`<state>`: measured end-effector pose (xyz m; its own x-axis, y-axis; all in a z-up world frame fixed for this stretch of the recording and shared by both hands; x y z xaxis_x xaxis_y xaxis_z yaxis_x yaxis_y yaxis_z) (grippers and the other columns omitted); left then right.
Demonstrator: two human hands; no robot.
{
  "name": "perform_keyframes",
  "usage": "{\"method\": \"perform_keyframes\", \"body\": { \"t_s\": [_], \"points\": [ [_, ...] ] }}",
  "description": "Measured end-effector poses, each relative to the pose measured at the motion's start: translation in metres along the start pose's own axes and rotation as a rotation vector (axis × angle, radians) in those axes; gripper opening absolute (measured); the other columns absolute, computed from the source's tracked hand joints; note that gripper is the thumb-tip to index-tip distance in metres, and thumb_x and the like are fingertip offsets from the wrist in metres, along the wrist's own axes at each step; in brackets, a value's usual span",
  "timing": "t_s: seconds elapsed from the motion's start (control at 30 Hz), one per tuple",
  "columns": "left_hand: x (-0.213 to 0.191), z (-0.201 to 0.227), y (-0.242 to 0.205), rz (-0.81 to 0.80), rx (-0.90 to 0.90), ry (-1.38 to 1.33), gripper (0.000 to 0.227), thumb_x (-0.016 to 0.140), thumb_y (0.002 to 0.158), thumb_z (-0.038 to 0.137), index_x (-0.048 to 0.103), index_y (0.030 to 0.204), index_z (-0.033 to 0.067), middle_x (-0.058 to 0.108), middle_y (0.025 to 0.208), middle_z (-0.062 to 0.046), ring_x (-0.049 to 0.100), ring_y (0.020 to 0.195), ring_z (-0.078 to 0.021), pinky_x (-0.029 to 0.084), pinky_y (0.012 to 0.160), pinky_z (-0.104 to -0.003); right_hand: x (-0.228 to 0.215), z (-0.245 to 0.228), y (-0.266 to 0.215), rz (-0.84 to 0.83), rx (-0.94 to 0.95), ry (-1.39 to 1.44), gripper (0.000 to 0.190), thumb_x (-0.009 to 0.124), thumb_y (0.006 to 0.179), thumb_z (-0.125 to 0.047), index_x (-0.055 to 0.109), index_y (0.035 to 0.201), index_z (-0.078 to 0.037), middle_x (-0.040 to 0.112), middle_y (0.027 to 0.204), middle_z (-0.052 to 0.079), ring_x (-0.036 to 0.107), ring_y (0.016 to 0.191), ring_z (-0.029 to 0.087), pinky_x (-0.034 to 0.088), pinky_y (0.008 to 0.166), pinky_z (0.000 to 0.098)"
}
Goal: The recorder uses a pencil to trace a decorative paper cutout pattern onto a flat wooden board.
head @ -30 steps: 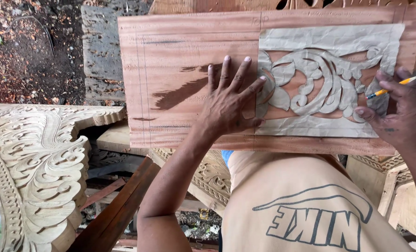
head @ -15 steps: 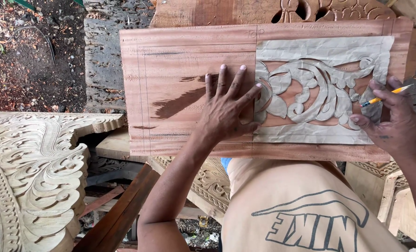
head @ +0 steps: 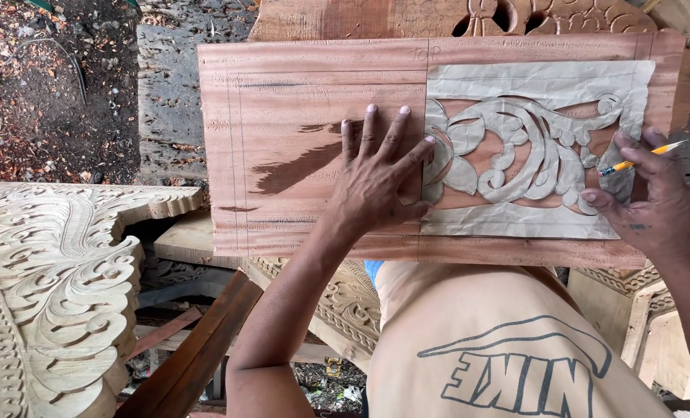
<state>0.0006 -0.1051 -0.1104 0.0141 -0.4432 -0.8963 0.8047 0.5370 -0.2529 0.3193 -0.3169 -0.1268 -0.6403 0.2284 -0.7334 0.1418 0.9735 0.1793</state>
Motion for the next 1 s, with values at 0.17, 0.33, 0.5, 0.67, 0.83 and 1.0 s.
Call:
{"method": "perform_keyframes", "body": {
  "t_s": [0.17,0.33,0.5,0.67,0.83,1.0],
  "points": [
    [-0.003,-0.004,0.006,-0.091,-0.062,-0.031,0.112,0.071,0.062,0.085,0.031,0.156,0.0419,0.002,0.169,-0.008,-0.007,0.152,-0.0472,-0.005,0.12,-0.073,0.0,0.003,-0.002,-0.005,0.012,0.016,0.071,0.083,0.088,-0.015,0.042,0.146,-0.011,0.052,0.15,0.014,0.045,0.15,0.018,0.041,0.127,0.0353],
    [-0.001,-0.018,0.029,0.034,-0.006,0.005,0.094,0.07,0.08,0.08,0.034,0.158,0.043,0.001,0.171,-0.008,-0.008,0.154,-0.0455,-0.004,0.12,-0.076,0.001,0.0,-0.003,0.007,0.149,0.128,0.069,0.081,0.09,-0.023,0.039,0.143,-0.01,0.05,0.156,0.017,0.052,0.143,0.018,0.045,0.121,0.0361],
    [-0.005,-0.014,0.036,0.04,0.052,0.057,0.092,0.075,0.079,0.074,0.037,0.158,0.0453,0.002,0.171,-0.007,-0.007,0.154,-0.0454,-0.002,0.121,-0.076,0.001,-0.006,-0.002,0.045,0.028,0.021,0.071,0.083,0.088,-0.015,0.039,0.143,-0.007,0.054,0.149,0.019,0.043,0.147,0.026,0.041,0.124,0.0416],
    [-0.004,-0.013,0.035,-0.06,0.013,0.031,0.119,0.081,0.055,0.086,0.033,0.157,0.0449,0.003,0.17,-0.004,-0.006,0.154,-0.0462,0.0,0.121,-0.078,0.0,-0.002,-0.003,0.003,0.012,-0.052,0.072,0.086,0.09,-0.014,0.041,0.146,-0.008,0.055,0.146,0.018,0.043,0.149,0.024,0.039,0.127,0.0409],
    [-0.002,-0.013,0.032,-0.086,0.01,0.05,0.121,0.08,0.053,0.087,0.032,0.157,0.0455,0.003,0.17,-0.004,-0.006,0.153,-0.0465,0.0,0.12,-0.079,0.002,0.005,-0.006,0.006,0.037,0.008,0.071,0.085,0.091,-0.016,0.041,0.145,-0.007,0.055,0.147,0.015,0.041,0.152,0.024,0.038,0.129,0.0409],
    [-0.005,-0.012,0.028,-0.068,0.026,0.039,0.121,0.081,0.053,0.086,0.034,0.157,0.0449,0.004,0.17,-0.004,-0.005,0.154,-0.0467,0.0,0.121,-0.078,0.001,-0.002,0.0,0.002,0.005,-0.04,0.072,0.085,0.088,-0.015,0.041,0.144,-0.006,0.055,0.151,0.016,0.042,0.151,0.028,0.039,0.128,0.0432]
  ]
}}
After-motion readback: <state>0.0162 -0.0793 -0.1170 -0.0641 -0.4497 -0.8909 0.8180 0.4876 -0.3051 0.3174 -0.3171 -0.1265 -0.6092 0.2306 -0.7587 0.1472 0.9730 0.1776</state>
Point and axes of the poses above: each hand's wrist, its own y-axis towards the middle knuckle, its own x-axis out of the palm, z = x × y, the point moved 6 cm from there along y, towards the middle knuckle
